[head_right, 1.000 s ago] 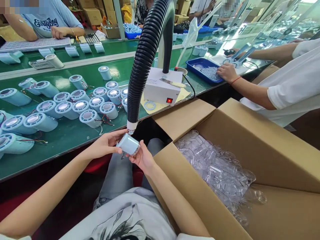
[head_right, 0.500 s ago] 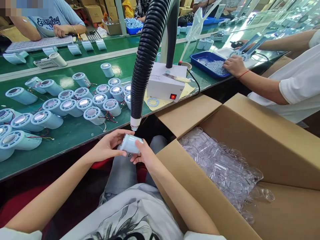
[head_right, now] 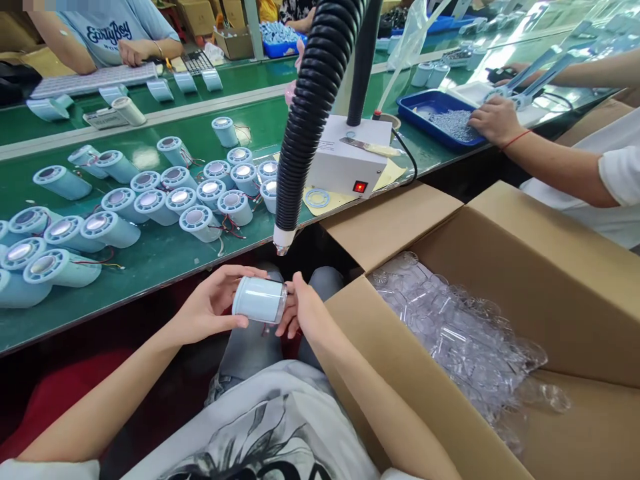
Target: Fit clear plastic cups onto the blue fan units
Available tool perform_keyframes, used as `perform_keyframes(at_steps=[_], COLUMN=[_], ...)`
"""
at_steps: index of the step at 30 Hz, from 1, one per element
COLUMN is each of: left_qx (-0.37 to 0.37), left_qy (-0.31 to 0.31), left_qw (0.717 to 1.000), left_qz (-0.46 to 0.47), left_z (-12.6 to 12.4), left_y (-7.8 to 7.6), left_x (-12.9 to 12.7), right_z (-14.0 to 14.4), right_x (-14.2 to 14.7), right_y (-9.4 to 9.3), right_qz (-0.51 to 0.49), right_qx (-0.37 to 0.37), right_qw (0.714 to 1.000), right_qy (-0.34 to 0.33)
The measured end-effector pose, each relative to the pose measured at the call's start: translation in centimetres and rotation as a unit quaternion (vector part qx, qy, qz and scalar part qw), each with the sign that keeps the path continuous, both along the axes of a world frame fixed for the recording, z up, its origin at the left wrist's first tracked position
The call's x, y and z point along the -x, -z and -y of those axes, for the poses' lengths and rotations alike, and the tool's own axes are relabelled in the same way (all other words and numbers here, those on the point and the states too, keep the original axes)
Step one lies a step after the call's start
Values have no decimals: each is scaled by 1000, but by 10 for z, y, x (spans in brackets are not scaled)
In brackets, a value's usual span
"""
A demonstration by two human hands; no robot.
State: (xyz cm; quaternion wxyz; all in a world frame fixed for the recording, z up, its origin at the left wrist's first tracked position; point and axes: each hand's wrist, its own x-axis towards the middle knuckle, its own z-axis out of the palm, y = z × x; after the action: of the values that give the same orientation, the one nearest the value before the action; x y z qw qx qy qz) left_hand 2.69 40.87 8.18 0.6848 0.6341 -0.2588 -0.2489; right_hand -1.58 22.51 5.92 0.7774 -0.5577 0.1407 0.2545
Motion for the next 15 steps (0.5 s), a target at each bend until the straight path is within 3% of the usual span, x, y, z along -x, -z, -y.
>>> perform_keyframes(at_steps=[2,4,5,7,9,10,11,12,13,15], left_qx=[23,29,26,9,-3,-4,-4,-5,-14,-46], left_qy=[-17,-30,-34,-43,-55,-59,-59,-54,-46,-21], left_qw=[999,999,999,998,995,994,993,994,995,998], left_qz=[-15,-23,-30,-53,-82,-94,-99,-97,-85,-44], left_z=[-3,-5,-6,-6,-6,-6,-6,-7,-8,-12], left_y=[-4,-8,-10,-14,-17,-19,-20,-22,-24,-28], left_x=[5,11,14,21,27,30,32,34,35,35], right_z=[7,13,15,19,21,22,23,23,23,22], right_x=[6,12,16,20,23,24,25,26,27,30], right_y=[-5,-7,-7,-6,-7,-7,-8,-10,-11,-13], right_qz=[64,182,265,447,589,628,640,630,597,477], right_qx=[48,139,186,258,284,283,278,266,245,171], right_qw=[997,971,943,853,756,725,716,729,762,861], right_qy=[12,62,80,81,25,-4,-24,-34,-37,-35])
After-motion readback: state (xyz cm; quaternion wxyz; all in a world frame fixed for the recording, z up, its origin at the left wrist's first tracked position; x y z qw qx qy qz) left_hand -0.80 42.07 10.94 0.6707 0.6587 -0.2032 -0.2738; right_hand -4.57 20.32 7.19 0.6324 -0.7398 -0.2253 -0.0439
